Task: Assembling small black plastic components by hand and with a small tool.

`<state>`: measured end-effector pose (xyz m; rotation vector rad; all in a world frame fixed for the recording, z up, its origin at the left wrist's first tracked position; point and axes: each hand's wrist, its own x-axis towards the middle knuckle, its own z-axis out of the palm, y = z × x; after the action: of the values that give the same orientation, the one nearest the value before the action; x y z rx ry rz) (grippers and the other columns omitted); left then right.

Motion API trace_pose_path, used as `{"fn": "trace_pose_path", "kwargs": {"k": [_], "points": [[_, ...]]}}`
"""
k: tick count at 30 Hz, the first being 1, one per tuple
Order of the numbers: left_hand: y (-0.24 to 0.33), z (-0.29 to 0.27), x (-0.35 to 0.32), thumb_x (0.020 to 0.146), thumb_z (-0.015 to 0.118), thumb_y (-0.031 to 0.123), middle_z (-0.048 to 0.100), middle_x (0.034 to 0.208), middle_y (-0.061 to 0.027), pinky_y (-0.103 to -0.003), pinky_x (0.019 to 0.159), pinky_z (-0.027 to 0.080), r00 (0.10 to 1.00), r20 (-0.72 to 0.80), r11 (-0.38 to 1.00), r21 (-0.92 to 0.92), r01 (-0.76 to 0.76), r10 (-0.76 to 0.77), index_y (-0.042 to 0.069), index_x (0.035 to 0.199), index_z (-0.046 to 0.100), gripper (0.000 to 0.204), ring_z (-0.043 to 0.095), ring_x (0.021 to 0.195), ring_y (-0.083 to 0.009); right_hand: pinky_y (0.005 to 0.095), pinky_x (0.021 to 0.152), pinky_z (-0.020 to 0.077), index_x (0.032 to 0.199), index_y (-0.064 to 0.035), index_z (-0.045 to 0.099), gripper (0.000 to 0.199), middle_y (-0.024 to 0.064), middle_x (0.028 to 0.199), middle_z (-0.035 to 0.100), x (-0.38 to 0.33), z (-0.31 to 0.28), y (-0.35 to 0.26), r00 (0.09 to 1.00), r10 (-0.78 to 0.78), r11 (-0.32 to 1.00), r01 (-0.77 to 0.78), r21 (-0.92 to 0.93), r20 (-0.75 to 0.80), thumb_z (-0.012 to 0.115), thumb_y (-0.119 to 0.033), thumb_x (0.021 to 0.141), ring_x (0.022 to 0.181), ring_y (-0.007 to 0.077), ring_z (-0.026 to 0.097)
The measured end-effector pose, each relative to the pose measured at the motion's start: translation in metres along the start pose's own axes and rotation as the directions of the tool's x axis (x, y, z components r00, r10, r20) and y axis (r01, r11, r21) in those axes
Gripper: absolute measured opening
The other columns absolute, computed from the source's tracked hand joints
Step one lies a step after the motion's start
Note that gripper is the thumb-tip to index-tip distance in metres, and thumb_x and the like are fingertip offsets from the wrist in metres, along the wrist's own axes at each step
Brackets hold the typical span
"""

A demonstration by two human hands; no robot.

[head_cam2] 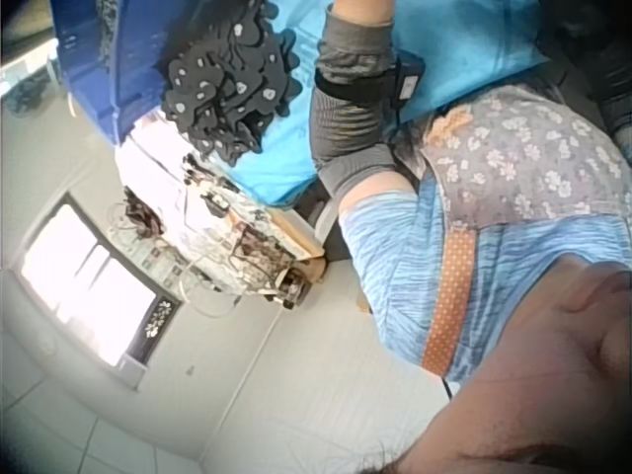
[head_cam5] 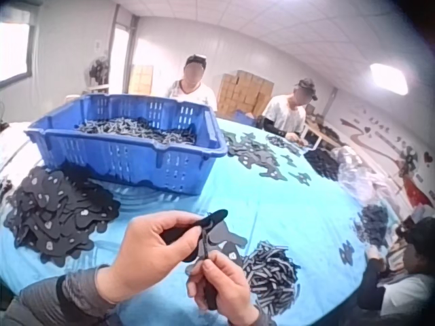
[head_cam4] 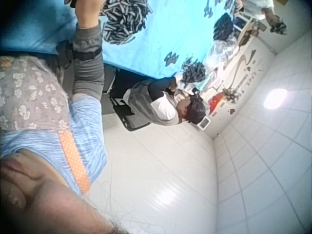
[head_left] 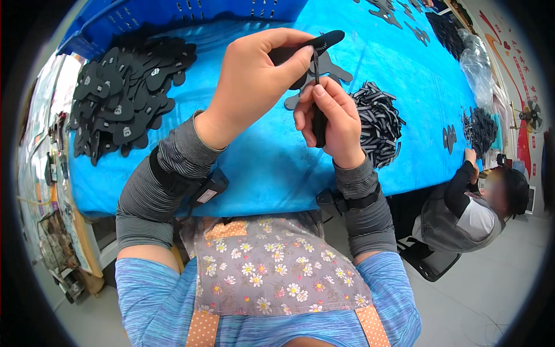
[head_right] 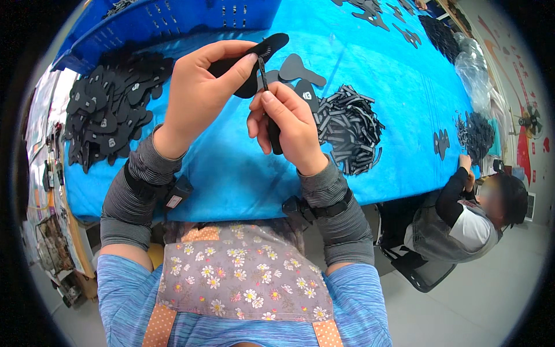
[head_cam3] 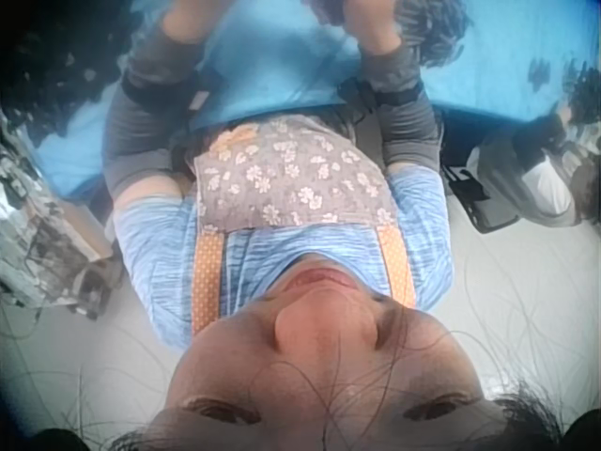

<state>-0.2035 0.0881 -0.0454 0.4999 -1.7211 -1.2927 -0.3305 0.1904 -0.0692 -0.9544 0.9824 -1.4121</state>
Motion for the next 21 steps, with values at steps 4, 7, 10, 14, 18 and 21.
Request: {"fn": "trace_pose_path", "kwargs": {"k": [4, 7, 10, 14, 18, 21], "points": [[-0.0019, 0.0031, -0.0012, 0.083, 0.061, 0.006, 0.065, 0.084, -0.0050, -0.021, 0.070, 0.048, 0.999, 0.012, 1.000, 0.002, -0.030, 0.030, -0.003, 0.100, 0.063, 0.019, 0.060, 0.079, -0.0084, 0.0192, 0.036, 0.0347, 0.089, -0.0026, 0.048, 0.025, 0.0117, 0.064, 0.057, 0.0004, 0.0001, -0.0018, 1.000, 0.008, 0.999, -0.008, 0.037, 0.008, 0.036, -0.023, 0.096, 0.036, 0.0104, 0.044], [-0.0054, 0.0028, -0.0007, 0.081, 0.060, 0.003, 0.065, 0.088, -0.0060, -0.022, 0.072, 0.049, 0.997, 0.032, 0.997, 0.008, -0.077, 0.076, -0.002, 0.102, 0.063, 0.021, 0.061, 0.081, -0.0100, 0.0191, 0.035, 0.0340, 0.088, -0.0025, 0.048, 0.025, 0.0133, 0.063, 0.056, 0.0008, -0.0017, -0.0024, 1.000, 0.024, 0.995, -0.025, 0.094, 0.012, 0.035, -0.023, 0.096, 0.035, 0.0110, 0.043], [-0.0049, 0.0019, 0.0001, 0.080, 0.060, 0.001, 0.065, 0.090, -0.0065, -0.022, 0.074, 0.049, 0.992, 0.053, 0.992, 0.038, -0.120, 0.118, -0.002, 0.103, 0.062, 0.023, 0.061, 0.084, -0.0106, 0.0190, 0.034, 0.0332, 0.088, -0.0026, 0.047, 0.025, 0.0140, 0.063, 0.056, 0.0011, -0.0037, -0.0022, 0.998, 0.008, 0.991, -0.016, 0.134, 0.055, 0.035, -0.023, 0.096, 0.034, 0.0112, 0.042], [-0.0010, 0.0022, -0.0019, 0.080, 0.059, -0.001, 0.065, 0.092, -0.0066, -0.023, 0.075, 0.048, 0.992, 0.077, 0.991, 0.085, -0.105, 0.099, -0.001, 0.106, 0.061, 0.026, 0.060, 0.085, -0.0105, 0.0192, 0.034, 0.0327, 0.088, -0.0024, 0.048, 0.026, 0.0136, 0.062, 0.055, -0.0002, -0.0024, -0.0021, 0.998, -0.005, 0.989, -0.005, 0.145, 0.068, 0.035, -0.023, 0.096, 0.033, 0.0110, 0.040], [-0.0023, 0.0030, -0.0019, 0.080, 0.059, -0.001, 0.065, 0.091, -0.0061, -0.022, 0.074, 0.048, 0.995, 0.086, 0.999, 0.018, -0.048, 0.046, 0.000, 0.108, 0.061, 0.028, 0.060, 0.084, -0.0100, 0.0196, 0.034, 0.0321, 0.088, -0.0022, 0.048, 0.026, 0.0136, 0.062, 0.055, 0.0009, -0.0036, -0.0010, 0.999, 0.002, 0.991, -0.009, 0.134, 0.049, 0.035, -0.023, 0.096, 0.033, 0.0108, 0.040], [-0.0033, 0.0025, -0.0028, 0.080, 0.059, 0.000, 0.066, 0.089, -0.0058, -0.022, 0.072, 0.048, 0.996, 0.076, 0.998, 0.030, -0.056, 0.053, 0.000, 0.107, 0.062, 0.027, 0.060, 0.082, -0.0091, 0.0197, 0.034, 0.0318, 0.088, -0.0022, 0.048, 0.026, 0.0137, 0.062, 0.056, 0.0001, -0.0031, -0.0011, 0.998, 0.004, 0.990, -0.013, 0.138, 0.064, 0.036, -0.023, 0.096, 0.033, 0.0107, 0.039]]}}
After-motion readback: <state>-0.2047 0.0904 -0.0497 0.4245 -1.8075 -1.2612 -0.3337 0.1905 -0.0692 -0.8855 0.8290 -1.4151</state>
